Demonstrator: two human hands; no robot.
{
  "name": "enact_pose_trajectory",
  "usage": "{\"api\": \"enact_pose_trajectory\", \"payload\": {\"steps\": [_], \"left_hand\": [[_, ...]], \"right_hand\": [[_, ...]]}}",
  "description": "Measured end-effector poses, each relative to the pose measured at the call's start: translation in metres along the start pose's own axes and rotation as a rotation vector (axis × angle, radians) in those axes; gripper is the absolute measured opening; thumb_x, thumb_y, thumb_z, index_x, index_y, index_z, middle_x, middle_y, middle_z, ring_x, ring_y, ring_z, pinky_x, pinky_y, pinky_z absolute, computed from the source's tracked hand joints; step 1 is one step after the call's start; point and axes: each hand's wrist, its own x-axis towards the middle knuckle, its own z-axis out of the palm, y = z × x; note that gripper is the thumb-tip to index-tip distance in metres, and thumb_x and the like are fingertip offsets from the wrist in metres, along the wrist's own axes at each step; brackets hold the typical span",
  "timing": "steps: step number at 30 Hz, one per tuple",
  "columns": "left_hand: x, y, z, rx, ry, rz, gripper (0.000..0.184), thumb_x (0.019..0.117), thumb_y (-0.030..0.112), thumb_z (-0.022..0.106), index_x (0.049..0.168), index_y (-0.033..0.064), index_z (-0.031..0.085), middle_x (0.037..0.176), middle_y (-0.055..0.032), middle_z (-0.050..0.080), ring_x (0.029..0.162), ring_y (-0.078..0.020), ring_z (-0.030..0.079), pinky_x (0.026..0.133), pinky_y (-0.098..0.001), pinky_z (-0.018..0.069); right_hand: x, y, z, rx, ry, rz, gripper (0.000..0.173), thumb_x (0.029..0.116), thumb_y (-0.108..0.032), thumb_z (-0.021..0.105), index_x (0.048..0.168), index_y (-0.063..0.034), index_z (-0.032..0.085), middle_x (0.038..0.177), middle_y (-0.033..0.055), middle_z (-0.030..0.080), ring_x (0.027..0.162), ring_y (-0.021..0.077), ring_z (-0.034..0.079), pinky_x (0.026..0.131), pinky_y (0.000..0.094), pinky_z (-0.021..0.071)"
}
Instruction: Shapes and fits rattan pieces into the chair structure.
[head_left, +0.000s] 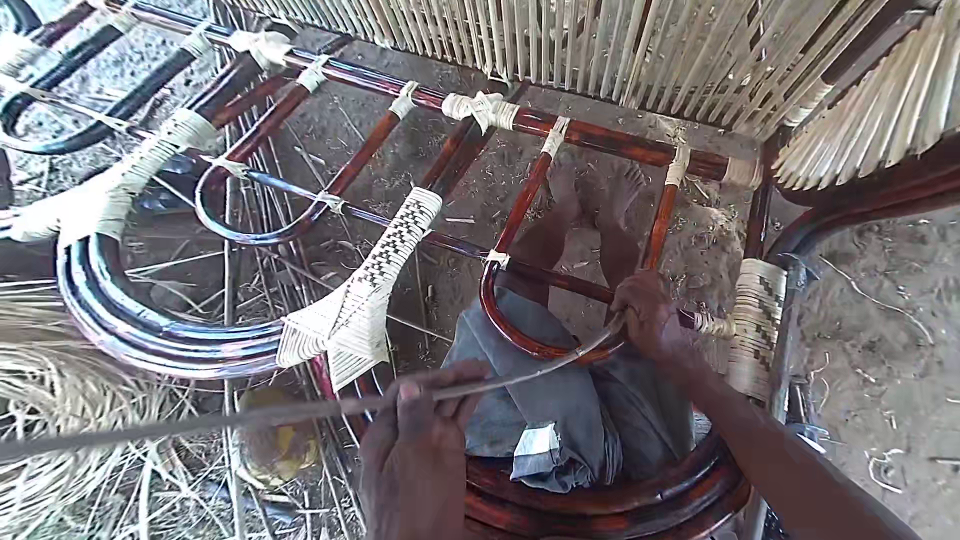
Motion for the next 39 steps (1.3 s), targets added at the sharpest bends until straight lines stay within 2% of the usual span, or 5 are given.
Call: {"api": "enact_pose_trajectory", "payload": {"steps": [7,13,19,30,39], "left_hand": [[0.18,-0.023,0.09,-0.022,0.156,-0.086,0.029,0.1139,0.033,0.028,0.095,0.0187,0.045,0.057,0.0098,0.035,0.042,-0.0038,0.035,0.042,-0.0211,0.0379],[0.265,-0.062,0.163,0.231,0.1,0.016,0.031,0.1133,0.032,0.035,0.119,0.0075,0.054,0.075,-0.0021,0.048,0.057,-0.0135,0.047,0.052,-0.0308,0.0449],[0.273,-0.062,0.204,0.205,-0.02,0.003,0.029,0.1134,0.03,0.037,0.114,0.0086,0.056,0.069,-0.0009,0.048,0.05,-0.0119,0.044,0.045,-0.0273,0.0396],[0.139,-0.06,0.035,-0.174,0.267,-0.04,0.018,0.1135,0.023,0.029,0.102,0.0191,0.042,0.063,0.0074,0.046,0.045,-0.0055,0.043,0.043,-0.0211,0.0431],[0.158,-0.059,0.06,-0.091,0.178,-0.037,0.007,0.1124,0.017,0.033,0.108,0.017,0.039,0.062,0.0061,0.04,0.041,-0.0042,0.036,0.038,-0.0188,0.0342]], "right_hand": [[0.001,0.005,0.015,-0.047,0.136,0.007,0.032,0.092,-0.001,0.045,0.078,-0.0059,0.073,0.087,0.0109,0.074,0.097,0.029,0.07,0.106,0.0487,0.0432],[0.002,0.003,0.016,-0.09,0.12,0.035,0.031,0.0925,-0.003,0.047,0.078,-0.0069,0.073,0.085,0.0103,0.072,0.095,0.0289,0.068,0.103,0.0481,0.0428],[0.002,0.004,0.015,-0.103,0.115,0.035,0.03,0.0919,-0.001,0.046,0.074,-0.0059,0.069,0.08,0.0099,0.069,0.09,0.028,0.066,0.101,0.0465,0.0427],[-0.006,-0.02,-0.001,-0.071,-0.133,-0.006,0.03,0.0884,-0.008,0.05,0.097,-0.0074,0.079,0.097,0.0086,0.073,0.103,0.0273,0.068,0.113,0.0521,0.0396],[-0.016,-0.034,0.029,-0.114,0.075,0.024,0.043,0.0958,-0.029,0.038,0.083,-0.0085,0.074,0.083,0.0072,0.071,0.088,0.0244,0.066,0.104,0.0531,0.0381]]}}
